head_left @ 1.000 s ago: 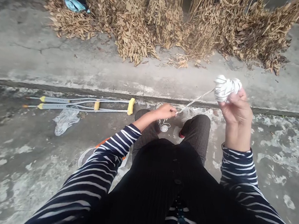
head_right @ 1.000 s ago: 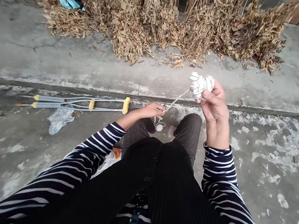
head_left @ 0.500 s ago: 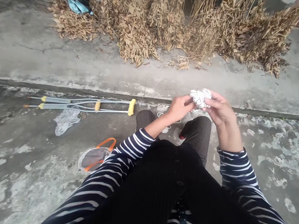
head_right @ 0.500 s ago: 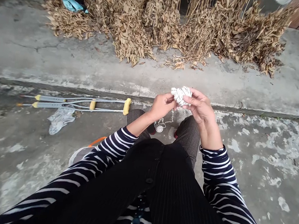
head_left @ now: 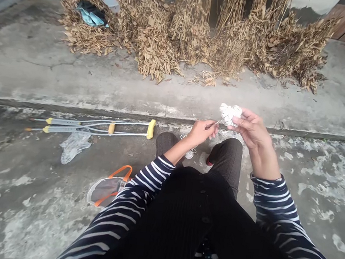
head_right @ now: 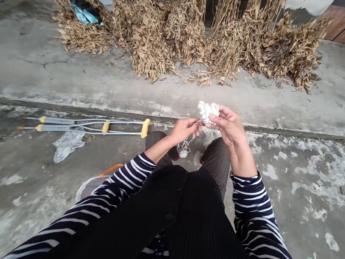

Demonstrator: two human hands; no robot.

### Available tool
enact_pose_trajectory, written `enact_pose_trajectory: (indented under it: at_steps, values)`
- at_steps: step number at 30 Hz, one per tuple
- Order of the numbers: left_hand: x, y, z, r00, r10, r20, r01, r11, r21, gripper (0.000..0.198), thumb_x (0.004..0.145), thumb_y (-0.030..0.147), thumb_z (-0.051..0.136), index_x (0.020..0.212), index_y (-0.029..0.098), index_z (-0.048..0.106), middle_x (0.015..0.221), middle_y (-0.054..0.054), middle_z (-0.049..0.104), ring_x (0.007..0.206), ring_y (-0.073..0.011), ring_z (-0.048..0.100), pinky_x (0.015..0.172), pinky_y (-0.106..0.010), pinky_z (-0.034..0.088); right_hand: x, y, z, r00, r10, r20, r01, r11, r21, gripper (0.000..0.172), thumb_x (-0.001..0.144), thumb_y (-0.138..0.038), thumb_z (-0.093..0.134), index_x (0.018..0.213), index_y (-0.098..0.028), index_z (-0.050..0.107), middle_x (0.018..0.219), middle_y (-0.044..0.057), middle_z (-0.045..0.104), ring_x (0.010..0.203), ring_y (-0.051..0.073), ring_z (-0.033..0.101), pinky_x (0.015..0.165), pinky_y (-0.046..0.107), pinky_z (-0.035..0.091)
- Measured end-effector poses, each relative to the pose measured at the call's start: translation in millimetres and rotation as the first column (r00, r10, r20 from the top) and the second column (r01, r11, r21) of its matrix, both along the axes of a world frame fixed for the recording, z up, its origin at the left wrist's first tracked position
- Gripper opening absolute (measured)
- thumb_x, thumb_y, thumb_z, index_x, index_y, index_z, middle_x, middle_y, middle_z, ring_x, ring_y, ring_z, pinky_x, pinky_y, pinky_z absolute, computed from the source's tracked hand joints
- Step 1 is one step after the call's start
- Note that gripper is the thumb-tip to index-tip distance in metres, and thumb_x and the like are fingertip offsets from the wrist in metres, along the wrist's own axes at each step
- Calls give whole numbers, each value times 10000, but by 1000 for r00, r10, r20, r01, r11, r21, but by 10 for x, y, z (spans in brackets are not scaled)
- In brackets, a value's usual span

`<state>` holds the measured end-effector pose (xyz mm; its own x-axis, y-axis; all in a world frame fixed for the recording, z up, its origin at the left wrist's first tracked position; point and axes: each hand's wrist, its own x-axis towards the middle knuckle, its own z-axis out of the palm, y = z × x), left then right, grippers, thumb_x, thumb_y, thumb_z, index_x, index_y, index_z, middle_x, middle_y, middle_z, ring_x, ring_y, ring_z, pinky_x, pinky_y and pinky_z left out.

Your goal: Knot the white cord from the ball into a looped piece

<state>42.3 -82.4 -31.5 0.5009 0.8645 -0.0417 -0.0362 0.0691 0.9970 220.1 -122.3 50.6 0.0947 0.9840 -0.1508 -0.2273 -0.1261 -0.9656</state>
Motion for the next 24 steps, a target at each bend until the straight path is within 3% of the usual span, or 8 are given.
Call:
enact_pose_trajectory:
  at_steps: [7,12,15,17,19,21,24]
  values:
    - [-372,-128,-205,970,-241,38,244,956,-166,107,893,219,638,861,117,653,743,-42,696,573,-104,662,510,-209,524,207,135,140,970,-172,174,142,975,172,512,500,-277,990,935,-203,730,947,33,747,834,207,732,643,332,666]
    - [-508,14,-163,981,-166,-98,149,976,-158,144,835,90,528,756,124,644,674,-32,687,508,-86,623,452,-176,466,130,188,239,913,-190,360,82,952,296,443,550,-259,942,918,-193,704,897,28,681,793,191,675,619,351,654]
    - [-460,76,-89,974,-119,-193,90,984,-156,219,818,73,495,678,108,659,669,-59,694,525,-89,630,461,-176,465,66,247,240,751,-362,553,113,894,433,410,631,-263,880,988,-200,689,959,45,665,892,228,653,701,400,640]
    - [-453,46,-13,978,-165,-129,140,973,-181,218,800,80,507,642,102,656,687,-74,700,542,-97,640,474,-186,476,71,319,165,579,-491,651,108,838,535,368,693,-238,820,1028,-204,672,1030,64,660,982,259,631,789,443,613]
    - [-491,-29,84,967,-254,21,253,946,-202,168,794,113,551,673,100,666,711,-76,706,554,-105,649,482,-195,483,114,400,10,468,-521,714,41,820,572,314,743,-207,759,1043,-205,664,1077,85,666,1040,287,618,878,493,577]
    - [-554,-109,187,935,-315,160,345,913,-218,133,829,198,613,804,100,699,727,-67,713,549,-107,646,477,-198,478,162,456,-203,424,-487,764,-50,829,557,275,772,-188,721,1042,-206,671,1096,104,691,1070,311,624,949,530,543]
    - [-620,-163,307,915,-329,232,383,889,-252,273,876,381,696,904,109,696,697,-52,704,509,-95,613,453,-192,454,168,448,-525,394,-410,823,-169,848,503,271,791,-183,699,1060,-209,693,1144,123,718,1109,337,634,1018,567,506]
